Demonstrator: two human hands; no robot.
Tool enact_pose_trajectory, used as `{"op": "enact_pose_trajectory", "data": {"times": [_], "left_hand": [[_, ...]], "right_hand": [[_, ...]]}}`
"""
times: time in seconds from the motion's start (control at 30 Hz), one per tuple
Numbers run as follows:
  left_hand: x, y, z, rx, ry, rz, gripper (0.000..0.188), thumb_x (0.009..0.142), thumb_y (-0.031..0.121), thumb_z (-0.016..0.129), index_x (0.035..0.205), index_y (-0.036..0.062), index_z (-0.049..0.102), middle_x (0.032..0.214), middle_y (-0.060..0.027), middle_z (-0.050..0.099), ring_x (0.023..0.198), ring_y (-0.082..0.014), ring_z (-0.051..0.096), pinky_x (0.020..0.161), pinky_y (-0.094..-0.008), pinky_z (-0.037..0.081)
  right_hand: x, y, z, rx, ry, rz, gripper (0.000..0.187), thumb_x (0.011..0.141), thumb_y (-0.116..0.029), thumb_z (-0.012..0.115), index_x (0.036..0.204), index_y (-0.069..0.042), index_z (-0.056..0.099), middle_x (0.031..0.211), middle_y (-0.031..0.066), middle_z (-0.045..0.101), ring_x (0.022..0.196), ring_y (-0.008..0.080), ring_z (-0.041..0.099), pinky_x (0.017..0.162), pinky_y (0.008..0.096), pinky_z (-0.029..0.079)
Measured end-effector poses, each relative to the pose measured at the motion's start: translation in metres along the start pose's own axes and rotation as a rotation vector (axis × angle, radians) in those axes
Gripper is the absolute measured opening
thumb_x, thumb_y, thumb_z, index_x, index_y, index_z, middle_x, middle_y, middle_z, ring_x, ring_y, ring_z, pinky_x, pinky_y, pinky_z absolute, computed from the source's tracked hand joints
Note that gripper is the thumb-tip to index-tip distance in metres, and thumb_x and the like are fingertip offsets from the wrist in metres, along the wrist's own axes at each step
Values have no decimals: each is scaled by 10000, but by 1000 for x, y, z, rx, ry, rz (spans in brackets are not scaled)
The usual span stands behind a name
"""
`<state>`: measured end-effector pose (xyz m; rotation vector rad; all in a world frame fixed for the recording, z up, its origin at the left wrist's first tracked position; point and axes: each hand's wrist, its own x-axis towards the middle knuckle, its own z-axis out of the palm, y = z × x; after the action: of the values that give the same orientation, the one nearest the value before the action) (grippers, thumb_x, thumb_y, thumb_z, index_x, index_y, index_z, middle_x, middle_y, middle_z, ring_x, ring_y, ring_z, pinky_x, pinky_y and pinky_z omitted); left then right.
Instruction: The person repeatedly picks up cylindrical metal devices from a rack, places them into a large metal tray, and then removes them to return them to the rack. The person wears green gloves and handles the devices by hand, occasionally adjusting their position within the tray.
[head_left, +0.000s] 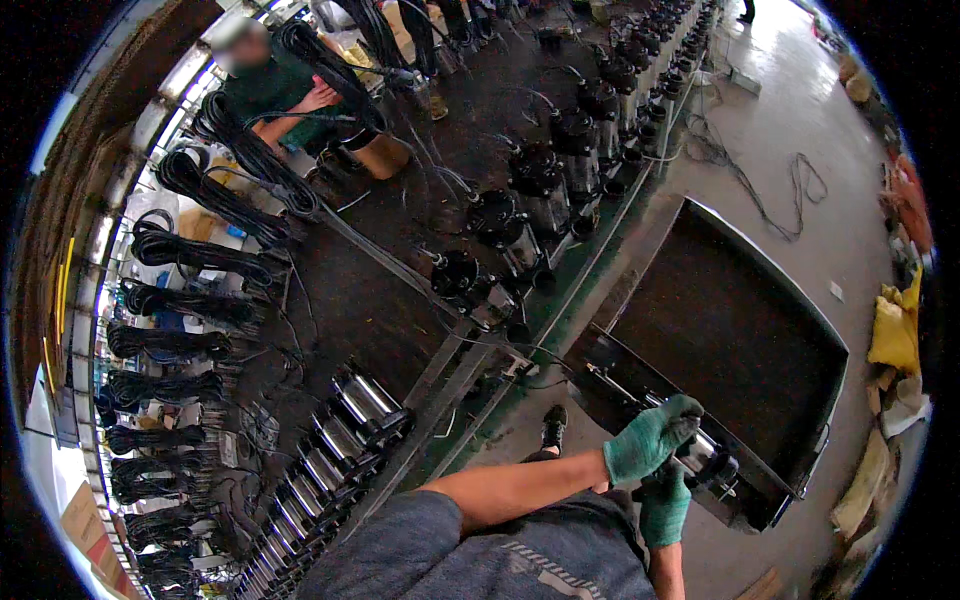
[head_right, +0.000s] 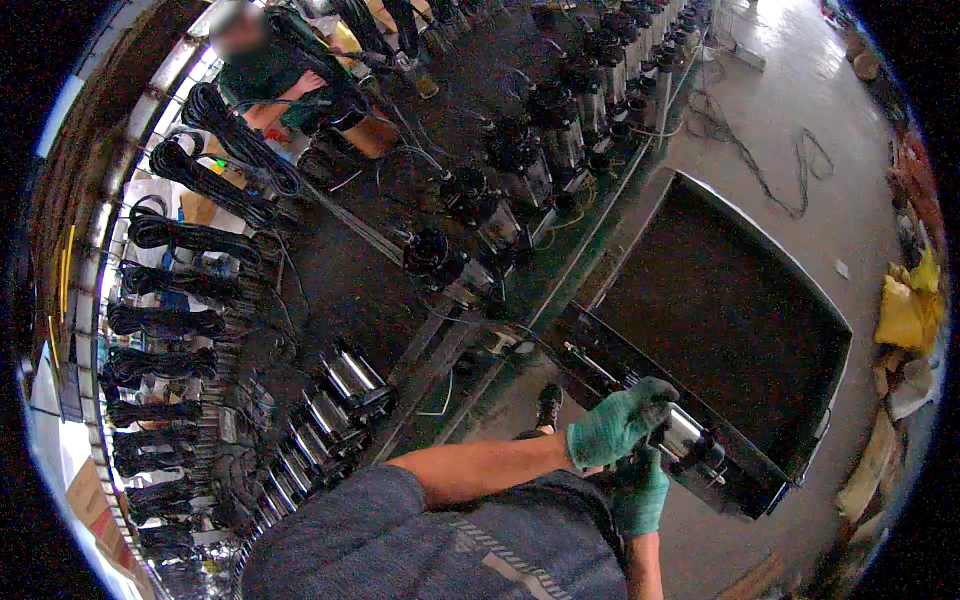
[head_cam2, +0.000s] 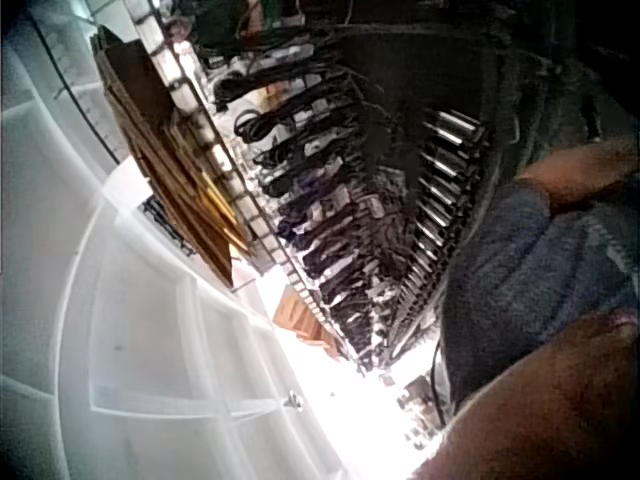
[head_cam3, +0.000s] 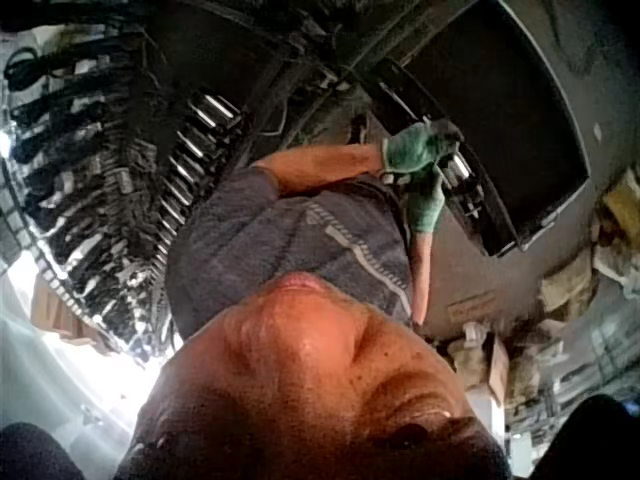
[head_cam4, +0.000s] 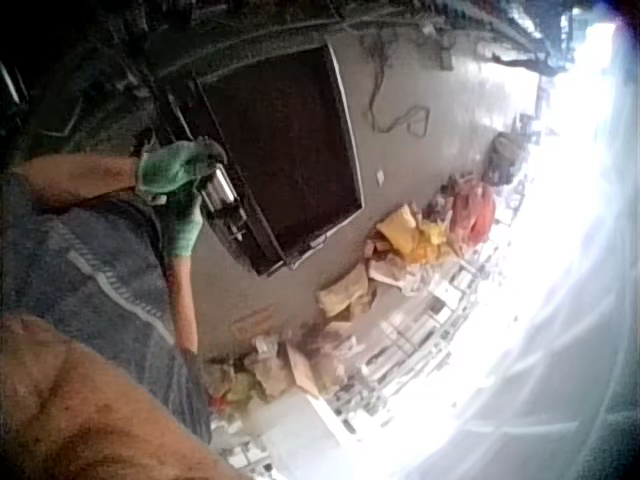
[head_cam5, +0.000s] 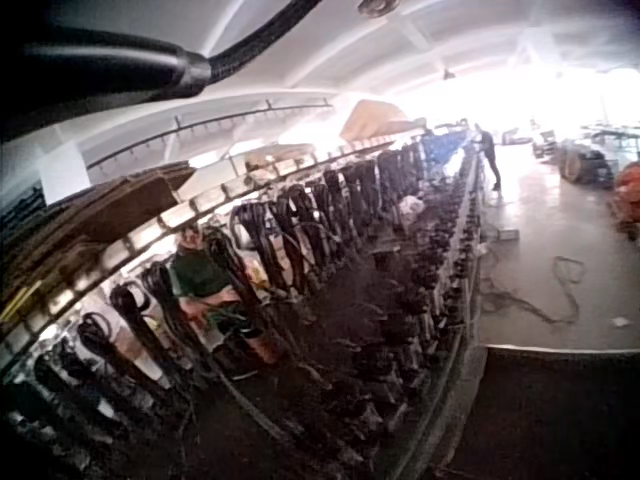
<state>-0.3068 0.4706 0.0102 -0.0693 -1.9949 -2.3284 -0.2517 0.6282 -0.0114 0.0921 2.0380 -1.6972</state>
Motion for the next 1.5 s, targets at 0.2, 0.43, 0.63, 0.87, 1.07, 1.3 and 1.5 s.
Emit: {"op": "enact_pose_trajectory", "data": {"times": [0.2,0.43,0.63,0.87,1.07,1.3,1.5], "left_hand": [[4,-13,-72,-162,163,-400,228,1025,275,613,1156,91,644,910,11,620,756,-97,594,678,-262,505],[8,-54,-192,-97,303,-724,260,968,335,687,1038,85,668,743,15,600,560,-85,520,483,-253,432],[21,-90,-198,291,93,-607,286,923,332,737,953,52,684,773,-30,640,683,-113,546,644,-325,475],[20,-107,-204,230,-33,-634,254,920,292,733,924,44,677,751,-45,654,688,-127,570,638,-344,485],[30,-108,-206,202,-97,-769,298,932,334,716,943,39,675,761,-56,650,681,-146,561,631,-345,476],[29,-124,-201,194,-66,-755,257,956,310,685,885,67,642,652,-33,597,507,-138,516,454,-323,430],[28,-118,-198,241,-45,-752,295,956,334,678,882,51,641,653,-34,601,526,-146,533,475,-328,442]], "right_hand": [[19,-42,26,-549,-103,-268,340,858,-94,714,1185,-51,631,1004,197,717,916,412,691,802,434,556],[61,-30,-64,-906,225,-423,197,876,-81,675,1067,-35,676,968,157,685,871,332,654,778,424,526],[82,-26,-85,-819,101,-294,211,829,-26,684,1039,-41,683,925,149,695,828,310,675,774,364,538],[88,-13,-93,-656,76,-375,145,860,-77,678,979,6,666,848,128,688,767,239,652,733,330,513],[90,-12,-100,-686,75,-276,233,926,-215,664,966,15,660,827,102,678,774,201,638,725,333,506],[90,-4,-95,-619,162,-381,223,939,-195,635,911,24,665,759,136,667,665,210,632,651,337,515],[91,-3,-94,-676,173,-433,232,944,-195,628,914,33,656,749,136,657,650,209,624,635,329,509]]}}
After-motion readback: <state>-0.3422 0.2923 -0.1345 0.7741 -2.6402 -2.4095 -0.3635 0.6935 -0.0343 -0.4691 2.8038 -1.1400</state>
